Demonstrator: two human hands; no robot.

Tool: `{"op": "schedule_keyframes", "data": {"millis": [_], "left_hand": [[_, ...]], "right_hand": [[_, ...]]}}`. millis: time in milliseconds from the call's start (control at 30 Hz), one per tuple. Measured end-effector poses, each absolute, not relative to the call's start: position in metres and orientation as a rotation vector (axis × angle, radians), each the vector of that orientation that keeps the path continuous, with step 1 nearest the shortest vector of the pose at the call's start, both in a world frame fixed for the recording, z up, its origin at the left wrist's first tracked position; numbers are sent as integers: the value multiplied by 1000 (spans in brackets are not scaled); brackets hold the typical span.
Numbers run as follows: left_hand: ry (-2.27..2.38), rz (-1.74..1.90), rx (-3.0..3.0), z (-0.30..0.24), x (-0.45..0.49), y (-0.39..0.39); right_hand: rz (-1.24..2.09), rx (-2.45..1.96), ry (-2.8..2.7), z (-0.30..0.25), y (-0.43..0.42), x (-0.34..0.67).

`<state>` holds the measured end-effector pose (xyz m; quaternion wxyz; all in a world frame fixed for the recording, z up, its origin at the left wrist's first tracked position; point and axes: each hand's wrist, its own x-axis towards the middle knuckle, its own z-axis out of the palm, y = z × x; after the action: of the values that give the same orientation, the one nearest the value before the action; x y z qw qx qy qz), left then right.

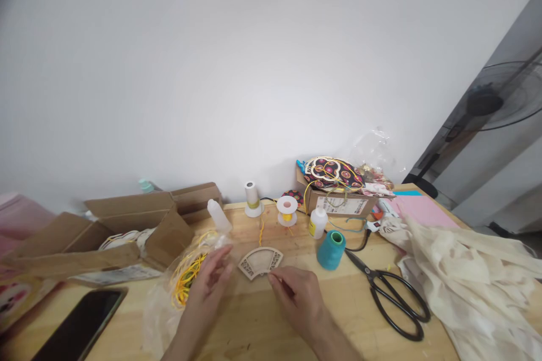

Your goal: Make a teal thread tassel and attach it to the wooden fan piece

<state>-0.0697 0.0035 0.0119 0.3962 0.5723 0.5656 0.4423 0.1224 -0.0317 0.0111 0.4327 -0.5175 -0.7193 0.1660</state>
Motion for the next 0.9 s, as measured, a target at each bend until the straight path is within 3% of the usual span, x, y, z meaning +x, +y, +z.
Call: {"op": "schedule_keyframes", "data": {"millis": [233, 467, 633, 900], "left_hand": [[1381, 1065, 1727, 11, -67, -3], [996, 715, 2064, 11, -64, -17], [907, 503, 2010, 8, -59, -24], [1017, 548, 1902, 18, -54, -19]], "right_hand": [[440, -1330, -1866, 9, -29, 124], [585, -1237, -1968, 6, -38, 107], [682, -1102, -2023, 0, -42, 100], [786, -1136, -2018, 7, -39, 107]]}}
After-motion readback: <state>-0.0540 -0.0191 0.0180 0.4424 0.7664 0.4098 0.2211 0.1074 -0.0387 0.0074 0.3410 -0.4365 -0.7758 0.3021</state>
